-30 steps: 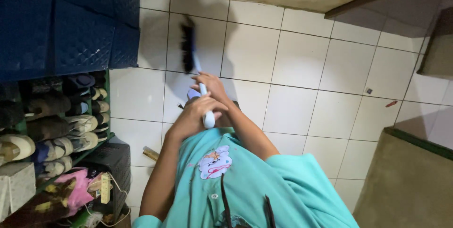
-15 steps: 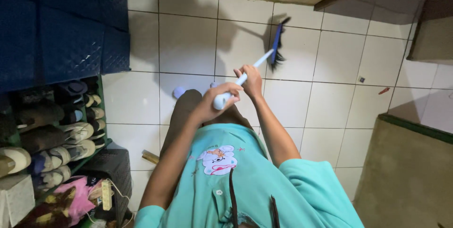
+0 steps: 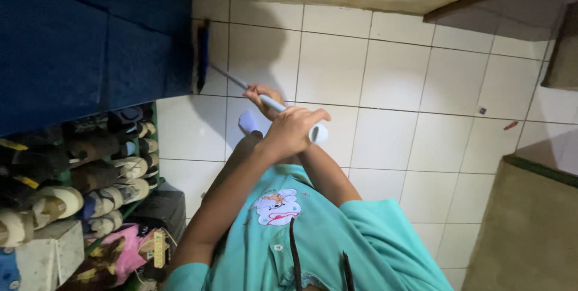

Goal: Sweeping a tiled floor in a hallway using a broom.

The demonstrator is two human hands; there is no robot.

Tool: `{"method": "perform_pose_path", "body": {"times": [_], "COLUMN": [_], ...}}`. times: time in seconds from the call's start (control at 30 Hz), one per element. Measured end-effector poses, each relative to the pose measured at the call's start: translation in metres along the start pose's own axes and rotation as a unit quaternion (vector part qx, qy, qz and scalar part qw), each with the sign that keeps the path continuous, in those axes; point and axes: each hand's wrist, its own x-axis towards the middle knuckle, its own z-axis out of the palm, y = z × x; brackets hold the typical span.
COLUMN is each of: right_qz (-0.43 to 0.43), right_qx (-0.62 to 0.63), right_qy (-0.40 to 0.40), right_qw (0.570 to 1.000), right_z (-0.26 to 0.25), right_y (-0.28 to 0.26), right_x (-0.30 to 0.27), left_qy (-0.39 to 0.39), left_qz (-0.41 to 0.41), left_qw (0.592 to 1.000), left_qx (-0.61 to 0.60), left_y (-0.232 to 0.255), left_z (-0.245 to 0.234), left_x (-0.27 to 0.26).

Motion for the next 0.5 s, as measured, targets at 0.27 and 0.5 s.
{"method": "perform_pose_path", "body": {"times": [0.27,0.5], "right_qz": [0.066,0.149], "right_qx": [-0.145,-0.111], "right_qy": [0.022,0.081], "right_qw": [0.987,0.979], "right_z": [0.039,0.085], "right_y": [0.039,0.078], "right_x": [-0.030,-0.004], "left_qy": [-0.009,-0.025], "left_qz": [-0.051,-0.071], "left_qw": [0.999,0.997], "left_qx": [-0.005,0.003], "left_y": [-0.090,-0.115], "left_z": [0.032,-0.004], "left_x": [-0.057,-0.073]}}
